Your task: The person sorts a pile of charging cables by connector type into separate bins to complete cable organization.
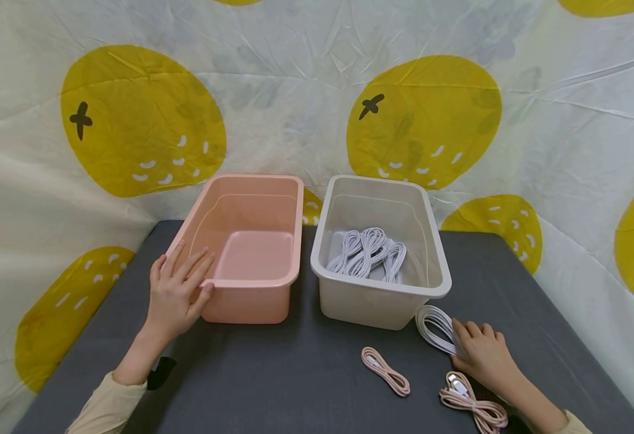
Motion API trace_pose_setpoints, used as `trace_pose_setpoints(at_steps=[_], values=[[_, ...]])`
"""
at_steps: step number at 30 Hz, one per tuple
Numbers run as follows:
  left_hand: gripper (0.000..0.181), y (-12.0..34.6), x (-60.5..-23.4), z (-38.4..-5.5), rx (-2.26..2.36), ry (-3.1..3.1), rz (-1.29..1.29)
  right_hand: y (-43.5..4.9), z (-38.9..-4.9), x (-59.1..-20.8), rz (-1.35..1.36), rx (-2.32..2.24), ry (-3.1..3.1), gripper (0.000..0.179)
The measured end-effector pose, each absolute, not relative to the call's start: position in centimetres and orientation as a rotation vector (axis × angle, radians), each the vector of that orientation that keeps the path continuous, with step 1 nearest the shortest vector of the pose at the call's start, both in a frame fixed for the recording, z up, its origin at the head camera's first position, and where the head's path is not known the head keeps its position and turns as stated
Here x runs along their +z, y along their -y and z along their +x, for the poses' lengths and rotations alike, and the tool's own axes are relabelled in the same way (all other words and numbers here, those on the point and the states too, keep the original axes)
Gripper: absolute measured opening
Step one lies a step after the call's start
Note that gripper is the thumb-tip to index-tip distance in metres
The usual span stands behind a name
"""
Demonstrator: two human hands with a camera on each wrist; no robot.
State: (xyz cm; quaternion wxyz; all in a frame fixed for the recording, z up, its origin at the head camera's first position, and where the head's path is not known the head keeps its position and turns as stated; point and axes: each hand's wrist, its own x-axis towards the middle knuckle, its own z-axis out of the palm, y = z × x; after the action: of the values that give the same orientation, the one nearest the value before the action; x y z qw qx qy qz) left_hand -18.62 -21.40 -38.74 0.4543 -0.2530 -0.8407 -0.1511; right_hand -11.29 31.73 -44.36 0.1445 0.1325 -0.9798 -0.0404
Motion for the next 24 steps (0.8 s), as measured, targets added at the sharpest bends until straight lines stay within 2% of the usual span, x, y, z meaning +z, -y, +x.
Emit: trace_pose_setpoints(at_steps=[5, 24], values=[[0.054, 21.4, -38.7, -18.7, -0.375, 2.069, -0.626, -32.3, -11.2, -44.1, 0.398, -0.096, 2.793, 0.062], [0.056, 21.3, -38.6, -18.7, -0.365, 2.073, -0.622, -33.6, -12.0, -42.2, 0.505, -0.141, 2.633, 0.074]])
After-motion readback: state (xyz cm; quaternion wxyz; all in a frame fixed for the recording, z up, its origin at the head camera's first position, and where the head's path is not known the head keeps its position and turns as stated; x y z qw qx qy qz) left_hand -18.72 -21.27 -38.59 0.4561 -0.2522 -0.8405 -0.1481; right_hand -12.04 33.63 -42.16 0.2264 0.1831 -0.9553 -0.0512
